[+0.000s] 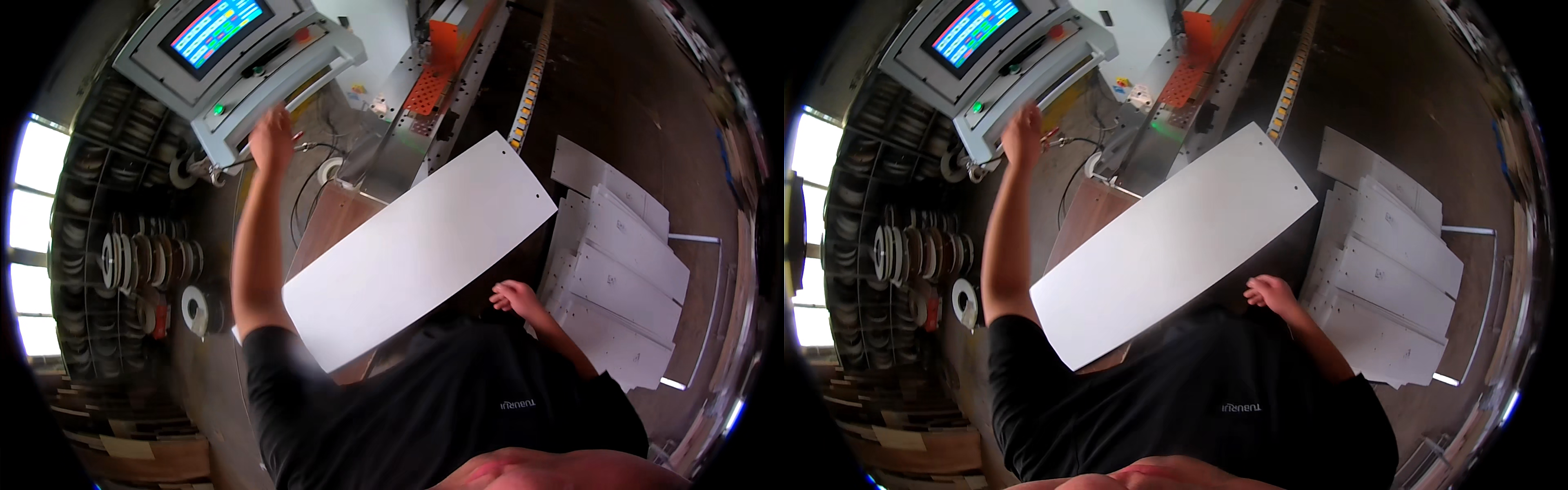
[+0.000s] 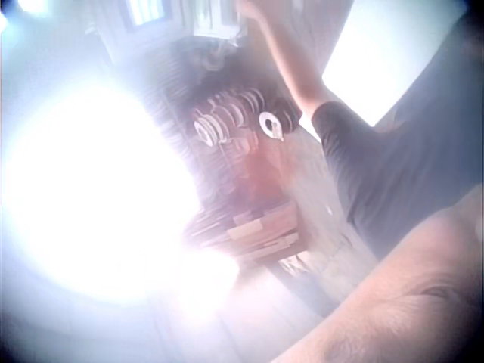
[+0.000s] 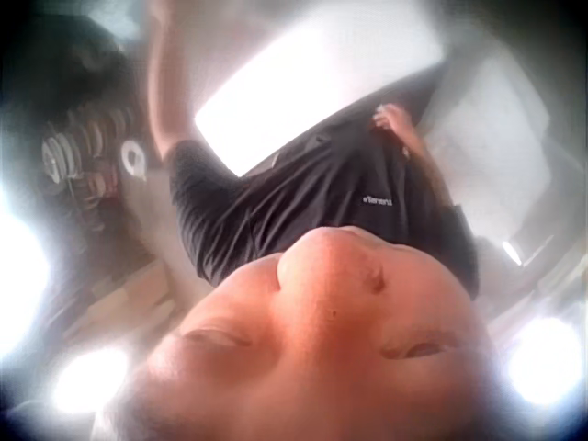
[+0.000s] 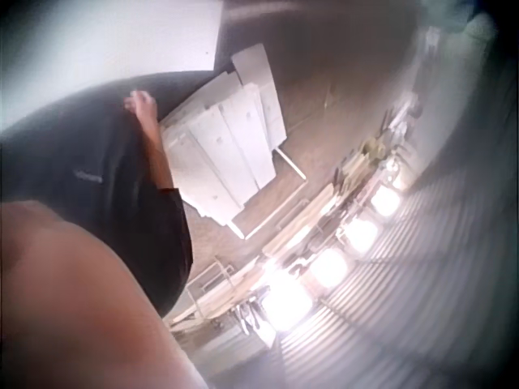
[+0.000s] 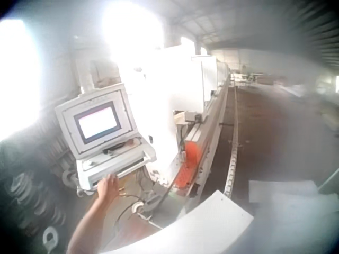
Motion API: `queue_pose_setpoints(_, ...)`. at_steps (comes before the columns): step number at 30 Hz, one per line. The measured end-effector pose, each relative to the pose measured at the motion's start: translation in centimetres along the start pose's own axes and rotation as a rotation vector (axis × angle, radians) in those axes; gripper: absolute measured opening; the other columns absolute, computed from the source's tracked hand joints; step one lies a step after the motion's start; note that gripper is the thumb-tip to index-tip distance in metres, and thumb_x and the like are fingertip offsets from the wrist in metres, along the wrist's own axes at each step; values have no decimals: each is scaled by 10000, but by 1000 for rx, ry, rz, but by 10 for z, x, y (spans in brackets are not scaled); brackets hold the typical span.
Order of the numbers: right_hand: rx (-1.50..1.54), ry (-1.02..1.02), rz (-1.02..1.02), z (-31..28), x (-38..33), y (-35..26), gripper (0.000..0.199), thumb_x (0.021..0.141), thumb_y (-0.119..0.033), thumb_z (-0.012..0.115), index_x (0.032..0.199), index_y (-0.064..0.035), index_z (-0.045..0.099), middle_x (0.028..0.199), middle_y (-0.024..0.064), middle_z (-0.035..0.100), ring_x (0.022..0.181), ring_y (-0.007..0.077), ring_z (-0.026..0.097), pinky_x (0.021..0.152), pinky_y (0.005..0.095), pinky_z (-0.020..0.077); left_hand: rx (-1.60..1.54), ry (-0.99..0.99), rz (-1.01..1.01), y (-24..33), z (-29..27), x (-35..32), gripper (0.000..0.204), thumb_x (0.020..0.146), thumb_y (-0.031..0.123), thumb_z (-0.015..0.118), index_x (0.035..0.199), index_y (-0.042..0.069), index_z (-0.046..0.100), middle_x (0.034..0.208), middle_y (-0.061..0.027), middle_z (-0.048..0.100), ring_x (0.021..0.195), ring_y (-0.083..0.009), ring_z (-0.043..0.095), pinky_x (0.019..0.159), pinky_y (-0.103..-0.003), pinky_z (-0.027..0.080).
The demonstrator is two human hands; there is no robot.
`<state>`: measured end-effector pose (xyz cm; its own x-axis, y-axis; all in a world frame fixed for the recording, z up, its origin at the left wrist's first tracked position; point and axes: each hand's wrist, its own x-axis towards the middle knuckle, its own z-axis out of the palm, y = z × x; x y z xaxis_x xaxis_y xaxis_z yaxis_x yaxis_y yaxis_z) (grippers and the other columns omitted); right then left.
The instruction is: The person handles white rectangular panels in a workshop, moving them from a stack to a machine and back. They also handle a roll of white tape, placing it on a circular machine component.
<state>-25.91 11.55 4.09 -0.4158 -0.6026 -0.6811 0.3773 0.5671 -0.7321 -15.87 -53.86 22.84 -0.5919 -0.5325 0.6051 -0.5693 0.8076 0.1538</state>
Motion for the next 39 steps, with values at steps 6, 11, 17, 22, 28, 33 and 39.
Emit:
queue_pose_setpoints(6, 167, 519, 167, -55, -113, 123, 339, 1032, -340, 576, 1151, -33, 661, 979, 143, 763, 771, 204, 733, 649, 320, 554, 340, -247, -169, -65, 78, 194, 348, 1001, 362, 540, 1263, 151, 631, 1159, -175, 729, 1074, -403, 698, 853, -551, 574)
queue_pose_setpoints(11, 340, 735, 400, -44, -189, 174, 356, 1022, -339, 591, 1181, -24, 638, 972, 140, 746, 725, 216, 711, 612, 339, 551, 468, -375, -158, -141, 111, 227, 350, 993, 316, 482, 1266, 166, 643, 1262, -202, 696, 1132, -427, 685, 910, -554, 575)
queue_pose_setpoints(17, 234, 780, 318, -41, -206, 200, 352, 1020, -314, 613, 1154, 7, 664, 988, 128, 744, 785, 200, 719, 662, 341, 570, 537, 75, -139, -70, 82, 226, 325, 1042, 333, 462, 1130, 103, 674, 1174, -153, 690, 1036, -379, 708, 850, -503, 604)
queue_pose_setpoints(22, -82, 654, 8, -83, -120, 41, 319, 1038, -269, 623, 1182, 9, 687, 1035, 108, 755, 927, 135, 706, 837, 286, 562, -468, -110, -54, 52, 60, 87, 347, 1044, 417, 564, 1090, 84, 649, 968, -76, 676, 870, -216, 668, 725, -378, 531)
queue_pose_setpoints(28, -120, 199, -523, -98, -21, -120, 266, 1049, -132, 628, 1282, -13, 676, 1171, 80, 731, 1065, 139, 685, 921, 283, 540, -1472, -809, -660, 303, 38, -173, 106, 1067, 200, 592, 1001, 117, 594, 710, 86, 457, 605, -26, 381, 533, -226, 334)
queue_pose_setpoints(33, -155, -116, -485, -107, 35, -146, 298, 1056, -181, 624, 1296, -13, 680, 1137, 63, 740, 1018, 108, 678, 896, 280, 541, -1462, -933, -880, 438, 14, -250, 127, 1062, 203, 612, 1059, 76, 602, 750, 56, 535, 655, -38, 503, 580, -226, 421)
queue_pose_setpoints(39, 21, -223, -405, -178, 91, -139, 210, 1095, -199, 518, 1230, -43, 560, 1063, 47, 704, 1017, 123, 661, 949, 293, 513, -903, -781, -468, 463, 59, -279, 422, 958, 257, 734, 1283, 26, 597, 1085, -150, 737, 926, -285, 735, 839, -381, 576)
